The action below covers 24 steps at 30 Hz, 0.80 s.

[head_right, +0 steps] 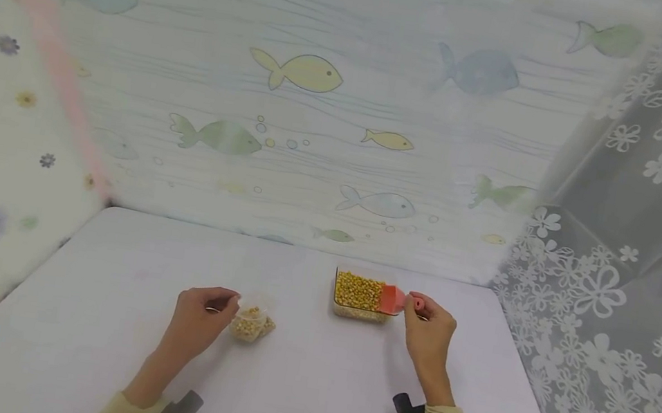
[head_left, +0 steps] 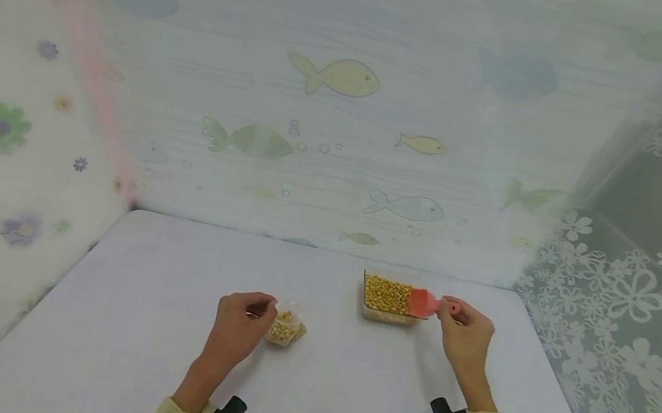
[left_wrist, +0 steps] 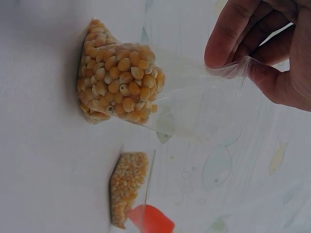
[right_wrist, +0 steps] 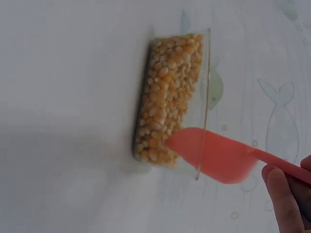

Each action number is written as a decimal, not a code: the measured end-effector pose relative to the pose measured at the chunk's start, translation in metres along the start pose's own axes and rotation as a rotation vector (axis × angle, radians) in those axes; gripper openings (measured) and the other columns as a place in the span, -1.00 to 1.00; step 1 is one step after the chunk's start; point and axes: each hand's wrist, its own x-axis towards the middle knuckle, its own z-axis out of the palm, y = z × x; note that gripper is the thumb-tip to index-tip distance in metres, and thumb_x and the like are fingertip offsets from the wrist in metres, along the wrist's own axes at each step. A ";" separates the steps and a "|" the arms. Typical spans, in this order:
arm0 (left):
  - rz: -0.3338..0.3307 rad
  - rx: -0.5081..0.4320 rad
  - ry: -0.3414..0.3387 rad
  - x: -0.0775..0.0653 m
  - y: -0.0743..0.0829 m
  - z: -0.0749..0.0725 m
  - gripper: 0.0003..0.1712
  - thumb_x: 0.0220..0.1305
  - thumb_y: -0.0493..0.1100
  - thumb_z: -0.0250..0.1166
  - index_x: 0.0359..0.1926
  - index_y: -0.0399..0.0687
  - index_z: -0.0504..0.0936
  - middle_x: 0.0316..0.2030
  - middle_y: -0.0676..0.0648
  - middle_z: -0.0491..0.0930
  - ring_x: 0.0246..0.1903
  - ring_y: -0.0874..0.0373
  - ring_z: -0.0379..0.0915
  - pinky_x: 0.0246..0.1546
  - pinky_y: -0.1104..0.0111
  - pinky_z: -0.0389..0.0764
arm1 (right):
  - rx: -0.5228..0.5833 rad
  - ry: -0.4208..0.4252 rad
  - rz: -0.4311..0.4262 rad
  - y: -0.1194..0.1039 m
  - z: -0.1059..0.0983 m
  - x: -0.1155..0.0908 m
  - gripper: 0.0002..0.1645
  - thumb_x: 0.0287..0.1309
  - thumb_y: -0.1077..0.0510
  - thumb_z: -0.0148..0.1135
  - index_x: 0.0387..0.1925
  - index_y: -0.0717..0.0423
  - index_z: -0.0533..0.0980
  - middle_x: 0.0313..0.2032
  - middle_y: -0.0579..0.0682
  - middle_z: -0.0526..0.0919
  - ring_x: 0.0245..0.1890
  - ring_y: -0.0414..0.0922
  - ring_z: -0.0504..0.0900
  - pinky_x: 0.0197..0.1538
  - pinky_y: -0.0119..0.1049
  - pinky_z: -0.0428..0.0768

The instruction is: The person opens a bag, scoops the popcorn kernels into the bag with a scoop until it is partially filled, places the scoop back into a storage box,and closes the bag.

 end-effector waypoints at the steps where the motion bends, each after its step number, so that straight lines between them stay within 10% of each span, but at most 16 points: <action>1: 0.005 0.002 0.001 0.000 0.000 0.000 -0.84 0.26 -0.35 0.31 -0.19 -0.23 0.79 -0.38 -0.05 0.72 -0.33 0.18 0.61 -0.35 0.45 0.64 | -0.031 -0.006 -0.020 -0.001 0.000 0.000 -0.84 0.28 0.32 0.30 -0.24 0.40 0.70 -0.38 0.25 0.75 -0.45 -0.47 0.64 -0.49 -0.61 0.49; 12: -0.005 0.027 0.001 0.001 0.001 -0.001 -0.84 0.27 -0.34 0.31 -0.18 -0.24 0.78 -0.36 -0.05 0.73 -0.33 0.17 0.62 -0.33 0.46 0.65 | -0.136 -0.085 -0.075 -0.005 0.010 0.009 -0.88 0.22 0.39 0.26 -0.39 0.37 0.67 -0.54 0.15 0.65 -0.62 -0.26 0.50 -0.62 -0.55 0.34; 24: 0.032 0.000 0.001 0.001 0.001 -0.003 -0.85 0.27 -0.38 0.31 -0.19 -0.27 0.78 -0.38 -0.08 0.73 -0.34 0.16 0.63 -0.35 0.44 0.65 | 0.118 -0.135 0.443 0.013 0.007 0.023 -0.59 0.42 0.19 0.19 0.07 0.50 0.58 -0.09 0.37 0.70 -0.39 -0.46 0.70 -0.21 -0.54 0.66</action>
